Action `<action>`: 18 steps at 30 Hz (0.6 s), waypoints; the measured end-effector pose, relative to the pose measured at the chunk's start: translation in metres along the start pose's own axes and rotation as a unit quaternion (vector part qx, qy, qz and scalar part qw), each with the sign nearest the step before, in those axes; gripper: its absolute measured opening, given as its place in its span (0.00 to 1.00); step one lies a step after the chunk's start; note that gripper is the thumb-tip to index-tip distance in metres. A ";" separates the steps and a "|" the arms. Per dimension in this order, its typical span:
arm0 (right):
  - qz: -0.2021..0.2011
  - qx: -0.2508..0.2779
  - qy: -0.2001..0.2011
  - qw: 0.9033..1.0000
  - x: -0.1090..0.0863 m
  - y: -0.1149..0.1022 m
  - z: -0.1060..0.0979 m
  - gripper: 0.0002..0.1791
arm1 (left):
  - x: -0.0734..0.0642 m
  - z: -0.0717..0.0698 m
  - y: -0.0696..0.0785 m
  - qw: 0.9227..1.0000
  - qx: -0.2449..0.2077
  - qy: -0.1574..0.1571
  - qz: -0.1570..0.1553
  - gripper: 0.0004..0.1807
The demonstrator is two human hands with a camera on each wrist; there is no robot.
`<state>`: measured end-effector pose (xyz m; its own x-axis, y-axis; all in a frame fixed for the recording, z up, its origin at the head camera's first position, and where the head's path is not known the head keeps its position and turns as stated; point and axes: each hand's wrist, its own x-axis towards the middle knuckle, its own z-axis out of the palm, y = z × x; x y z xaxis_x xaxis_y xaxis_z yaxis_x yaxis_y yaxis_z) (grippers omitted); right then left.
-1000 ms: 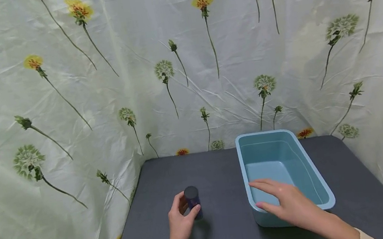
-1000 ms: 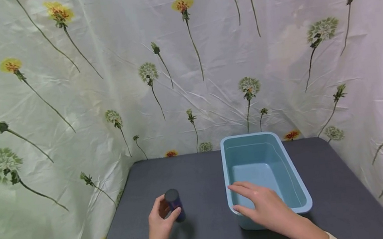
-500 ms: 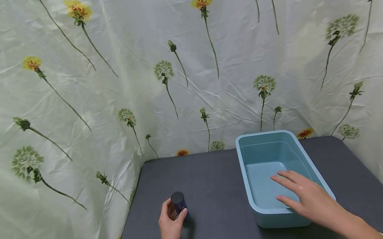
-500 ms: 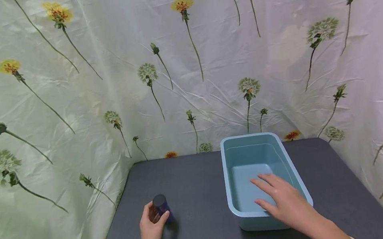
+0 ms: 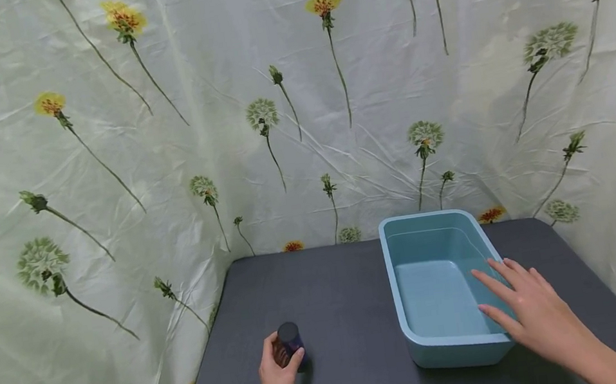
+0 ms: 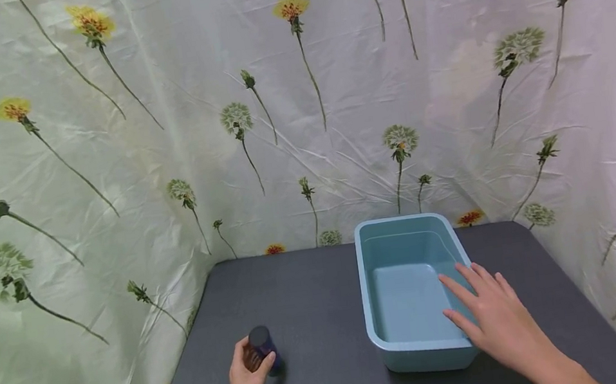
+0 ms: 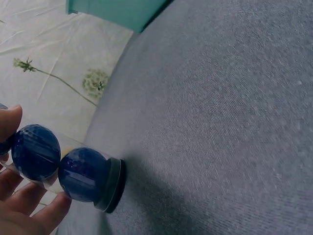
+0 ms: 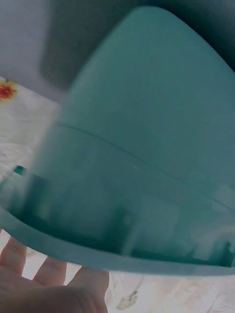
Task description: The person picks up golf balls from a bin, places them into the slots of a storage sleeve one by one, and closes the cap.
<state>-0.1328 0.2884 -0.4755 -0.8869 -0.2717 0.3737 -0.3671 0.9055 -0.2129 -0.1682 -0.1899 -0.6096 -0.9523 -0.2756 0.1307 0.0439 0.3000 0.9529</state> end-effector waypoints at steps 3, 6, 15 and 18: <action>0.018 -0.014 -0.002 1.000 -0.007 0.009 -0.002 0.39 | -0.003 -0.001 0.000 1.000 -0.006 -0.004 -0.009 0.32; 0.038 -0.028 -0.008 0.999 -0.011 0.018 -0.004 0.41 | -0.004 -0.002 0.004 1.000 0.002 -0.012 -0.012 0.34; 0.105 -0.053 -0.032 0.993 -0.021 0.040 -0.014 0.43 | -0.007 -0.005 0.049 0.986 0.133 -0.019 0.096 0.47; 0.136 -0.060 -0.032 0.988 -0.026 0.049 -0.016 0.44 | -0.011 -0.001 0.081 0.959 0.222 -0.026 0.173 0.50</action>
